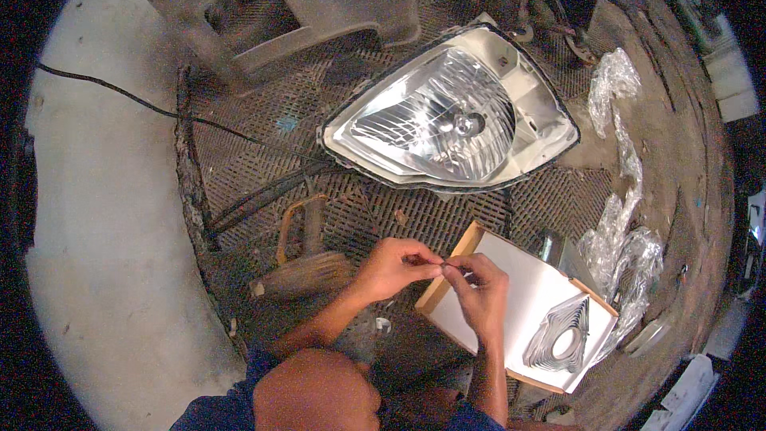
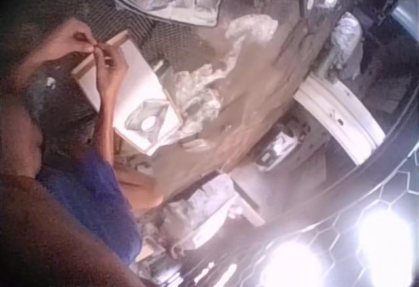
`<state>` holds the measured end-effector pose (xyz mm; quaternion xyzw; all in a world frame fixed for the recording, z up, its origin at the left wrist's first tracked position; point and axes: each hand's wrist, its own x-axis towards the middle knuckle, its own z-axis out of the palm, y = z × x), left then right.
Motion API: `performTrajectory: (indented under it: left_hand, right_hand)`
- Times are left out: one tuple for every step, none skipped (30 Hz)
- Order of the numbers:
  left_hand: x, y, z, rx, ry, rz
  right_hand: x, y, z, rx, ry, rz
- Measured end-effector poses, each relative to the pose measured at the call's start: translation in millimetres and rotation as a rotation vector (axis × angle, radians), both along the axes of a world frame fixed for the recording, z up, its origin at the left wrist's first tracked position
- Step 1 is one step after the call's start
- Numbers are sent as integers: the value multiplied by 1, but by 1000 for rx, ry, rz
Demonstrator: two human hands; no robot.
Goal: The person applies a black sealant strip around the edge of a car headlight assembly by hand, then uses a heat gun to warm and set the sealant. The person handles the headlight and sealant directly, working on a perforated floor mat in a workshop.
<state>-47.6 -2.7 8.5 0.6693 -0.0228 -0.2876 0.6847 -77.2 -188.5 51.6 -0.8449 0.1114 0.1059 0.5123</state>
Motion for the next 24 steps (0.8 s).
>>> performTrajectory:
  left_hand:
    - [-4, 2, -5, -27, 2, 57]
    - [-10, 3, -10, -54, 5, 113]
    - [-12, 4, -10, -86, 10, 169]
    - [-14, 6, -10, -96, 21, 189]
    - [-16, 8, -9, -105, 32, 209]
    - [-17, 9, -6, -118, 41, 227]
    - [-19, 11, -5, -124, 4, 235]
    - [-21, 12, -5, -128, -32, 242]
    - [-24, 14, -4, -133, -70, 247]
    - [-27, 14, -6, -149, -62, 287]
    - [-30, 13, -10, -164, -53, 327]
    - [-32, 13, -10, -180, -46, 366]
    - [-34, 14, -11, -220, 23, 385]
    - [-35, 14, -12, -260, 93, 404]
    - [-35, 15, -12, -299, 161, 426]
    - [-36, 16, -14, -359, 207, 464]
    - [-38, 15, -18, -419, 254, 502]
    - [-39, 15, -18, -479, 301, 539]
    - [-39, 16, -18, -523, 379, 535]
    - [-39, 19, -19, -566, 458, 531]
    - [-37, 23, -16, -609, 536, 521]
    - [-36, 24, -14, -597, 554, 512]
    - [-36, 25, -13, -585, 572, 503]
    - [-36, 27, -12, -571, 591, 497]
  right_hand:
    - [-1, 7, -4, 7, 6, -14]
    - [-2, 12, -8, 23, -12, -8]
    - [-4, 16, -11, 56, 8, -12]
    - [-5, 20, -13, 89, 27, -17]
    - [-7, 22, -15, 123, 47, -23]
    - [-7, 23, -15, 185, 79, -16]
    - [-6, 23, -16, 248, 111, -10]
    - [-6, 23, -17, 311, 144, -3]
    - [-5, 24, -16, 359, 151, 2]
    - [-3, 25, -15, 407, 158, 8]
    - [-1, 27, -14, 455, 165, 13]
    - [-1, 29, -14, 437, 151, 15]
    - [-2, 32, -15, 419, 137, 16]
    - [-2, 35, -16, 400, 123, 18]
    - [-2, 39, -13, 322, 52, 51]
    - [-1, 45, -9, 243, -19, 83]
    - [-1, 50, -6, 164, -90, 115]
    - [-1, 53, -5, 100, -154, 137]
    - [-2, 56, -4, 37, -218, 158]
    - [-2, 56, -4, -26, -282, 179]
    - [-2, 56, -5, -37, -318, 191]
    - [-3, 55, -7, -49, -354, 202]
    - [-3, 54, -9, -61, -389, 213]
    - [-4, 54, -10, -67, -388, 207]
